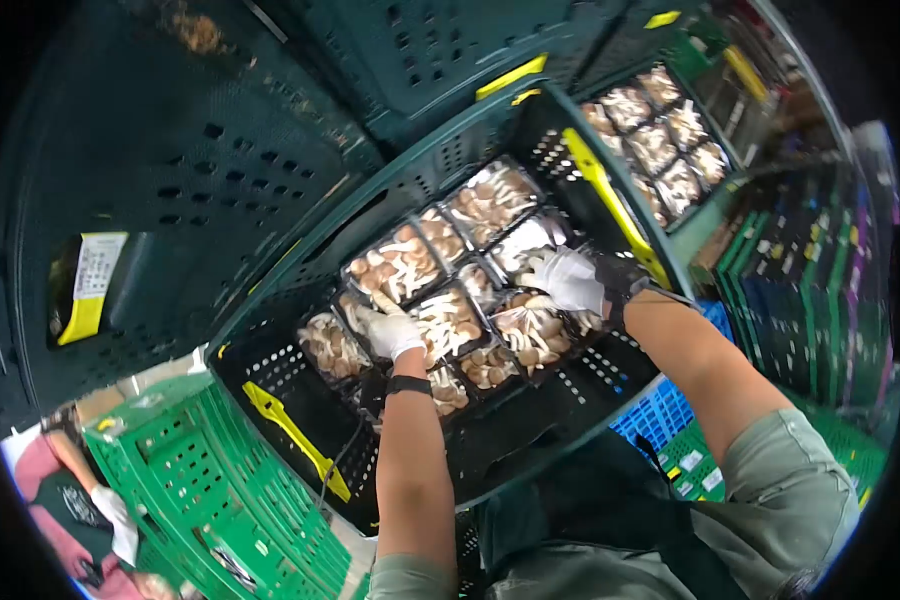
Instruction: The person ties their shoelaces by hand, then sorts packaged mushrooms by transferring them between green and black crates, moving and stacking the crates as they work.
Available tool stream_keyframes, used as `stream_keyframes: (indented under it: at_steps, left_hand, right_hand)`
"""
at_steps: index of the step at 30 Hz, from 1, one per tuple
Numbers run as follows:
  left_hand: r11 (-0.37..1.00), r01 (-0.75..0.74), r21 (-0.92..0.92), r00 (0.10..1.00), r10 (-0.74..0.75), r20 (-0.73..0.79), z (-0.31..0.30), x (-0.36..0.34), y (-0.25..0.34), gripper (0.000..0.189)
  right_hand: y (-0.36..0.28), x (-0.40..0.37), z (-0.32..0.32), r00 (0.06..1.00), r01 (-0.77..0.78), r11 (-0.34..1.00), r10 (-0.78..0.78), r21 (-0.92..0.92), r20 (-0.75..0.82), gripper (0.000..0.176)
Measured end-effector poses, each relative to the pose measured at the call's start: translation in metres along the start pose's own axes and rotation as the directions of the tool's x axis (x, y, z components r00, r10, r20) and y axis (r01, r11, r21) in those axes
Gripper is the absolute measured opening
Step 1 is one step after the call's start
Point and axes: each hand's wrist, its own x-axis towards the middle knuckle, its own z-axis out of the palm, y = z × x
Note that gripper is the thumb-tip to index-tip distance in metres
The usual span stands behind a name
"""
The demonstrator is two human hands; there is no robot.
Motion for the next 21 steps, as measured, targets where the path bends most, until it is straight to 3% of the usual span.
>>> stream_keyframes:
  at_steps: [1,2,3,5,6,7,8,9,10,11,12,13,14,16,17,18,19,20,21]
  left_hand:
    - [0.998,-0.014,-0.065,0.999,0.018,0.051,-0.003,0.002,-0.001,0.061]
    - [0.991,-0.025,-0.13,0.995,0.038,0.096,-0.01,0.005,-0.004,0.06]
    - [0.969,-0.206,-0.135,0.978,0.2,-0.056,0.017,0.011,-0.032,0.05]
    - [0.986,-0.167,-0.013,0.977,0.167,0.135,-0.013,0.011,-0.015,0.049]
    - [0.985,-0.168,0.047,0.966,0.155,0.205,-0.033,0.012,-0.009,0.049]
    - [0.981,-0.162,0.104,0.959,0.132,0.25,-0.056,0.01,-0.005,0.05]
    - [0.975,-0.223,-0.019,0.972,0.224,0.066,-0.077,0.004,-0.014,0.042]
    - [0.986,-0.128,-0.104,0.988,0.135,0.068,-0.111,0.002,-0.011,0.026]
    - [0.961,-0.07,-0.269,0.997,0.073,0.002,-0.153,-0.004,-0.008,0.024]
    - [0.94,-0.029,-0.341,0.999,0.04,0.026,-0.196,-0.007,-0.013,0.022]
    - [0.93,-0.031,-0.367,0.999,0.026,-0.018,-0.241,-0.015,-0.023,0.018]
    - [0.92,-0.026,-0.392,0.997,-0.003,-0.072,-0.294,-0.023,-0.028,0.016]
    - [0.925,0.093,-0.369,0.993,-0.115,-0.037,-0.354,-0.033,-0.03,0.016]
    - [0.976,0.024,-0.217,0.972,-0.074,-0.224,-0.44,-0.059,-0.08,0.011]
    - [0.993,0.094,-0.065,0.952,-0.109,-0.286,-0.49,-0.071,-0.098,0.014]
    - [0.99,0.116,-0.077,0.887,-0.138,-0.44,-0.53,-0.079,-0.108,0.013]
    - [0.985,0.158,0.069,0.854,-0.101,-0.51,-0.569,-0.09,-0.14,0.014]
    - [0.964,0.255,0.077,0.784,-0.159,-0.6,-0.606,-0.093,-0.151,0.011]
    - [0.956,0.265,0.122,0.737,-0.119,-0.666,-0.636,-0.094,-0.171,0.01]
  right_hand:
    - [0.001,0.004,0.01,1.0,-0.004,0.992,0.003,0.125,0.007,0.04]
    - [0.001,0.015,0.02,0.998,-0.016,0.997,0.012,0.071,0.062,0.036]
    - [0.006,0.013,0.04,0.987,-0.117,0.975,0.092,0.191,0.135,0.033]
    - [-0.006,0.016,0.036,0.921,-0.313,0.932,0.252,0.18,0.299,0.029]
    - [-0.02,0.021,0.017,0.867,-0.387,0.92,0.344,0.054,0.36,0.028]
    - [-0.016,0.018,0.018,0.954,-0.177,0.983,0.159,0.05,0.255,0.03]
    - [-0.011,0.015,0.02,0.99,0.036,0.999,-0.035,-0.003,0.136,0.032]
    - [-0.023,0.023,-0.031,0.958,0.091,0.996,-0.092,0.018,0.271,0.031]
    - [-0.03,0.021,-0.053,0.948,0.13,0.989,-0.103,-0.071,0.302,0.028]
    - [-0.045,0.029,-0.093,0.965,0.258,0.951,-0.244,-0.172,0.096,0.026]
    - [-0.066,0.043,-0.137,0.962,0.264,0.964,-0.263,0.008,-0.07,0.016]
    - [-0.086,0.05,-0.174,0.982,0.189,0.97,-0.183,0.152,-0.05,0.017]
    - [-0.105,0.062,-0.197,0.979,0.17,0.971,-0.147,0.17,-0.138,0.02]
    - [-0.154,0.096,-0.26,0.948,0.263,0.947,-0.218,0.187,-0.231,0.022]
    - [-0.182,0.119,-0.283,0.884,0.379,0.907,-0.297,0.182,-0.362,0.023]
    - [-0.207,0.142,-0.308,0.846,0.451,0.875,-0.357,0.174,-0.396,0.022]
    - [-0.246,0.17,-0.34,0.673,0.649,0.76,-0.556,0.03,-0.488,0.022]
    - [-0.282,0.197,-0.358,0.666,0.651,0.757,-0.532,0.058,-0.522,0.022]
    - [-0.325,0.226,-0.384,0.465,0.773,0.627,-0.668,-0.101,-0.581,0.023]
